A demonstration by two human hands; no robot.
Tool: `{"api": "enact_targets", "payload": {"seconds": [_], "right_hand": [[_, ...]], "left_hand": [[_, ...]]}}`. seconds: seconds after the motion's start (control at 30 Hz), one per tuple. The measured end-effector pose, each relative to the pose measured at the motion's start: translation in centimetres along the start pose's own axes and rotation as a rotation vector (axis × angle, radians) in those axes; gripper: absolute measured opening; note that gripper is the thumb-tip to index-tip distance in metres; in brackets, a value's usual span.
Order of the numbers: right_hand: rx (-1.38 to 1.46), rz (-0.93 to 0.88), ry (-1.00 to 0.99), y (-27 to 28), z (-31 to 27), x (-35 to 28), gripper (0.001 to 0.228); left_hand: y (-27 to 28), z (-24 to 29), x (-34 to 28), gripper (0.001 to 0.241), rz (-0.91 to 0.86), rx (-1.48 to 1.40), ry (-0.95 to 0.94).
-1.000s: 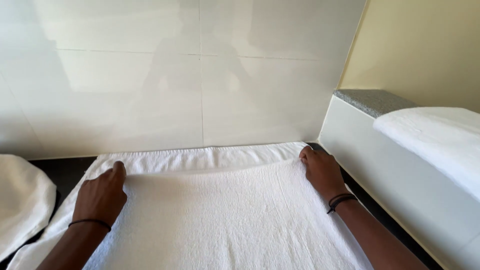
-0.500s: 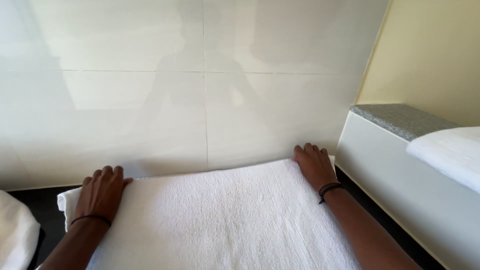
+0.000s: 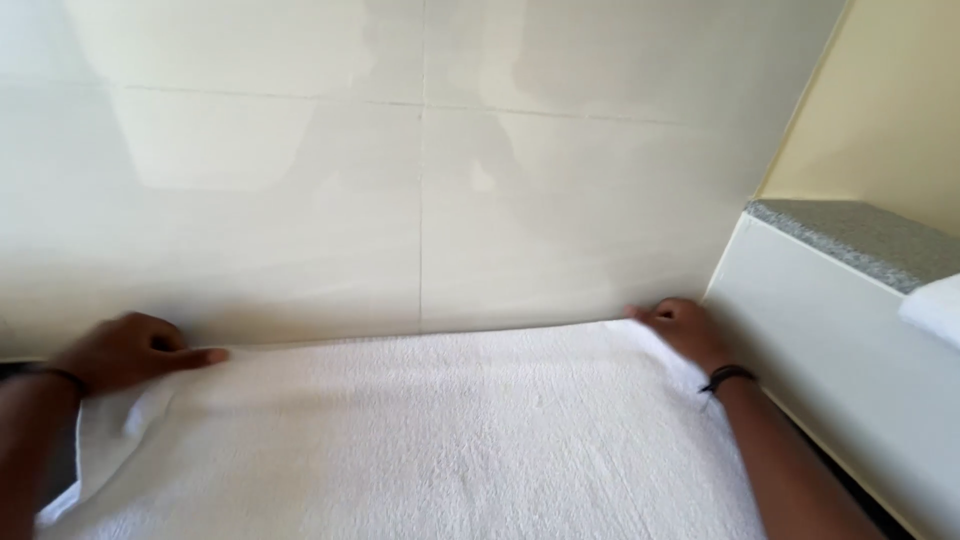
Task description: The person folds a white towel on a dark countertop. They smooth the towel, fold it in half lengthwise, and then fold it again to create a compact rectangular shape.
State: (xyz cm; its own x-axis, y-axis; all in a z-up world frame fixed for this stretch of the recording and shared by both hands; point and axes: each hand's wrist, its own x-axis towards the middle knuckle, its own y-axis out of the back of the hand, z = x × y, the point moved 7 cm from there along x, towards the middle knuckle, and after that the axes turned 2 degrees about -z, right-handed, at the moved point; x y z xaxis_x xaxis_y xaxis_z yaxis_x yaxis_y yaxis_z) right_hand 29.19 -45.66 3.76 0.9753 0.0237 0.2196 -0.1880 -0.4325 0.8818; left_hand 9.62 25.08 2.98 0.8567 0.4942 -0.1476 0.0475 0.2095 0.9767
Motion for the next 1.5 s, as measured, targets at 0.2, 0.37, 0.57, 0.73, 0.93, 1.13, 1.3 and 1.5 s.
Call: {"api": "enact_targets", "payload": {"seconds": [0.2, 0.37, 0.57, 0.73, 0.93, 1.13, 1.3, 1.5], "right_hand": [[0.222, -0.235, -0.100, 1.4, 5.0, 2.5, 0.047], [0.377, -0.111, -0.119, 1.1, 6.9, 4.0, 0.036], [0.154, 0.161, 0.008, -0.5, 4.0, 2.3, 0.027], [-0.172, 0.194, -0.079, 0.6, -1.3, -2.3, 0.021], [-0.595, 0.385, -0.031, 0.1, -3.2, -1.6, 0.049], [-0.467, 0.128, 0.240, -6.8, -16.2, -4.1, 0.063], [-0.291, -0.416, 0.340, -10.2, -24.4, -14.0, 0.079], [-0.284, -0.341, 0.430, -9.4, -23.3, -15.1, 0.080]], "left_hand": [[-2.0, -8.6, 7.7, 0.061, -0.127, -0.254, -0.048], [1.2, -6.5, 5.9, 0.044, 0.289, -0.171, -0.108], [0.4, -2.2, -1.1, 0.036, 0.424, -0.071, 0.149], [-1.9, -0.8, -2.3, 0.028, 0.614, 0.035, 0.052], [0.3, 3.4, -6.0, 0.021, 0.747, 0.471, 0.268], [-2.0, 19.6, -8.9, 0.040, 0.495, 0.159, -0.372], [-7.4, 26.0, -15.3, 0.067, 0.028, 0.056, -0.517], [-7.8, 25.6, -16.2, 0.067, 0.145, 0.131, -0.489]]}}
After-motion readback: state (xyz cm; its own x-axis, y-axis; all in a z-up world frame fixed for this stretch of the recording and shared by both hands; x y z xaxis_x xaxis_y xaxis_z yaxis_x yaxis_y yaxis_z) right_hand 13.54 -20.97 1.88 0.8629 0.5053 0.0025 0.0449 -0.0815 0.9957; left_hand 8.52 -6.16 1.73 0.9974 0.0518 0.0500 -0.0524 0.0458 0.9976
